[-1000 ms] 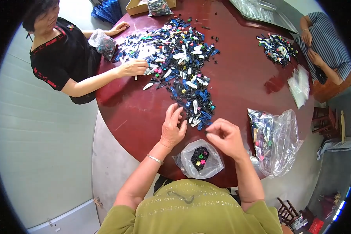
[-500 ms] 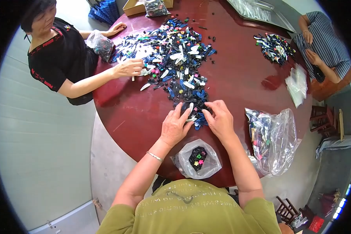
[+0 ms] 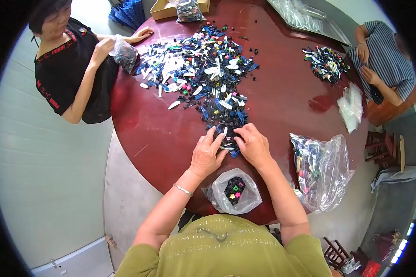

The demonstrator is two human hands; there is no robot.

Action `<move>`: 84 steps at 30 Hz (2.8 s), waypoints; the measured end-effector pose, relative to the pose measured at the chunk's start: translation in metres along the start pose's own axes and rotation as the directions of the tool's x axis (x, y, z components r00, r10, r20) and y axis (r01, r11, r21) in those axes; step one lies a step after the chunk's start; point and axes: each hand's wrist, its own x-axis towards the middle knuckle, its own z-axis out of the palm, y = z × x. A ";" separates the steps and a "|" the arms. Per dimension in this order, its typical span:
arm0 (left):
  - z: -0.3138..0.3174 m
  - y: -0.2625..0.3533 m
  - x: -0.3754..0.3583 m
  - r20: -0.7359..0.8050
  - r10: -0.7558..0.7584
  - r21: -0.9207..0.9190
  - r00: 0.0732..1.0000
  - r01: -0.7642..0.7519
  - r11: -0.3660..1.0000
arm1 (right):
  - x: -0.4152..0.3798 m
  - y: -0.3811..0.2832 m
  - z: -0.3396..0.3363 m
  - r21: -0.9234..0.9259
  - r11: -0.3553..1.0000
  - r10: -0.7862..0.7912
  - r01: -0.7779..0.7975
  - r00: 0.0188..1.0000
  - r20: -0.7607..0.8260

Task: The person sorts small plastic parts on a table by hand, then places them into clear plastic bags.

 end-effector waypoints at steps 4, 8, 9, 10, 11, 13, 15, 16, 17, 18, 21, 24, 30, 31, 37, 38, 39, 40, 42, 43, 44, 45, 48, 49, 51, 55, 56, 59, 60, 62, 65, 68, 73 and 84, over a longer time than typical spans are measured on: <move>-0.004 0.003 -0.001 -0.065 -0.046 -0.101 0.997 0.039 0.994 | -0.003 0.002 -0.005 0.014 1.000 0.028 -0.027 0.999 -0.029; 0.006 -0.007 -0.011 -0.073 -0.140 -0.207 0.987 0.123 0.971 | 0.001 0.000 -0.010 0.074 0.992 0.113 -0.105 0.987 -0.115; 0.007 -0.009 -0.011 -0.078 -0.121 -0.173 0.989 0.106 0.979 | 0.005 0.001 -0.012 0.065 0.988 0.149 -0.141 0.980 -0.134; 0.008 -0.009 -0.010 -0.084 -0.102 -0.140 0.991 0.090 0.986 | 0.008 0.004 -0.012 0.035 0.984 0.177 -0.174 0.975 -0.132; 0.008 -0.009 -0.008 -0.076 -0.111 -0.137 0.991 0.100 0.986 | 0.012 0.009 -0.011 0.003 0.978 0.205 -0.207 0.970 -0.132; 0.008 -0.005 -0.002 -0.061 -0.127 -0.132 0.990 0.118 0.984 | 0.017 0.017 -0.007 -0.080 0.975 0.199 -0.209 0.973 -0.116; 0.010 -0.005 0.000 -0.043 -0.127 -0.139 0.991 0.120 0.983 | 0.020 0.016 0.000 -0.075 0.981 0.176 -0.181 0.982 -0.062; 0.011 -0.005 0.001 -0.034 -0.128 -0.142 0.991 0.122 0.982 | 0.021 0.015 0.004 -0.072 0.984 0.163 -0.165 0.986 -0.034; 0.010 -0.004 0.001 -0.045 -0.119 -0.139 0.992 0.112 0.984 | 0.021 0.015 0.008 -0.064 0.991 0.116 -0.119 0.992 -0.041; 0.009 -0.002 0.001 -0.056 -0.111 -0.135 0.992 0.102 0.986 | 0.021 0.013 0.007 -0.047 0.995 0.093 -0.093 0.996 0.003; 0.004 -0.001 -0.008 -0.130 -0.125 -0.220 0.984 0.094 0.971 | 0.016 -0.001 -0.002 -0.004 0.999 0.051 -0.051 0.995 0.089; 0.001 -0.006 -0.020 -0.162 -0.172 -0.275 0.972 0.123 0.954 | 0.004 0.002 -0.007 0.124 0.991 0.046 -0.039 0.997 -0.055; 0.000 -0.014 -0.029 -0.102 -0.233 -0.295 0.967 0.194 0.936 | -0.038 0.008 -0.025 0.129 0.986 0.116 -0.108 0.992 -0.057; 0.002 -0.014 -0.030 -0.118 -0.218 -0.273 0.969 0.179 0.945 | -0.047 0.008 -0.023 0.148 0.983 0.113 -0.108 0.993 -0.022; 0.003 -0.012 -0.031 -0.168 -0.120 -0.166 0.978 0.092 0.982 | -0.057 -0.007 -0.005 0.062 0.996 0.064 -0.064 0.998 0.005; 0.001 -0.010 -0.031 -0.162 -0.105 -0.163 0.981 0.078 0.983 | -0.053 -0.006 -0.001 0.034 0.999 0.040 -0.040 0.999 -0.003; -0.002 -0.008 -0.030 -0.154 -0.089 -0.161 0.984 0.064 0.985 | -0.050 -0.006 0.003 0.006 1.000 0.016 -0.016 1.000 -0.011; -0.004 -0.006 -0.029 -0.152 -0.079 -0.164 0.985 0.054 0.985 | -0.048 -0.005 0.005 0.032 0.999 0.014 -0.013 0.999 -0.029; -0.006 -0.003 -0.029 -0.146 -0.060 -0.174 0.987 0.034 0.984 | -0.046 -0.005 0.009 0.081 0.997 0.011 -0.006 0.998 -0.062; -0.006 -0.004 -0.029 -0.135 -0.057 -0.168 0.989 0.034 0.985 | -0.047 -0.006 0.007 0.147 0.987 0.078 -0.067 0.995 -0.065; -0.005 -0.006 -0.029 -0.122 -0.055 -0.164 0.991 0.034 0.986 | -0.049 -0.007 0.005 0.211 0.969 0.145 -0.129 0.987 -0.063; -0.004 -0.007 -0.030 -0.109 -0.054 -0.163 0.993 0.035 0.986 | -0.052 -0.007 0.003 0.272 0.943 0.213 -0.191 0.975 -0.056; 0.003 -0.013 -0.031 -0.113 -0.082 -0.158 0.990 0.063 0.985 | -0.068 0.003 0.004 0.452 0.863 0.288 -0.225 0.955 -0.075; 0.004 -0.014 -0.032 -0.109 -0.082 -0.170 0.991 0.063 0.983 | -0.074 0.000 0.000 0.511 0.798 0.390 -0.319 0.920 -0.034; 0.001 -0.015 -0.034 -0.104 -0.072 -0.193 0.992 0.051 0.980 | -0.081 -0.004 -0.007 0.672 0.587 0.449 -0.451 0.872 0.194; -0.005 -0.010 -0.039 -0.048 -0.047 -0.246 0.998 0.034 0.969 | -0.090 -0.021 -0.010 0.746 0.433 0.366 -0.507 0.855 0.368; -0.007 -0.010 -0.039 -0.042 -0.032 -0.257 0.999 0.020 0.966 | -0.087 -0.027 -0.009 0.736 0.454 0.355 -0.502 0.859 0.367; -0.012 -0.012 -0.039 -0.016 0.005 -0.274 1.000 -0.009 0.962 | -0.078 -0.038 0.001 0.723 0.465 0.415 -0.511 0.847 0.332; -0.013 -0.013 -0.040 -0.010 0.014 -0.279 1.000 -0.017 0.960 | -0.075 -0.043 0.004 0.717 0.464 0.431 -0.519 0.840 0.329; -0.013 -0.018 -0.040 0.007 0.028 -0.302 1.000 -0.025 0.953 | -0.069 -0.055 0.007 0.754 0.423 0.438 -0.503 0.841 0.316; -0.016 -0.023 -0.038 0.037 0.031 -0.334 0.999 -0.017 0.942 | -0.060 -0.072 0.003 0.797 0.350 0.417 -0.493 0.844 0.338; -0.014 -0.027 -0.036 0.038 0.049 -0.347 0.998 -0.033 0.937 | -0.055 -0.081 -0.003 0.773 0.449 0.347 -0.449 0.884 0.312; -0.017 -0.029 -0.036 0.052 0.080 -0.365 0.995 -0.056 0.929 | -0.051 -0.070 -0.003 0.758 0.336 0.488 -0.559 0.792 0.368; -0.017 -0.034 -0.026 0.062 0.127 -0.353 0.990 -0.097 0.931 | -0.078 -0.038 0.011 0.605 0.637 0.621 -0.478 0.783 -0.036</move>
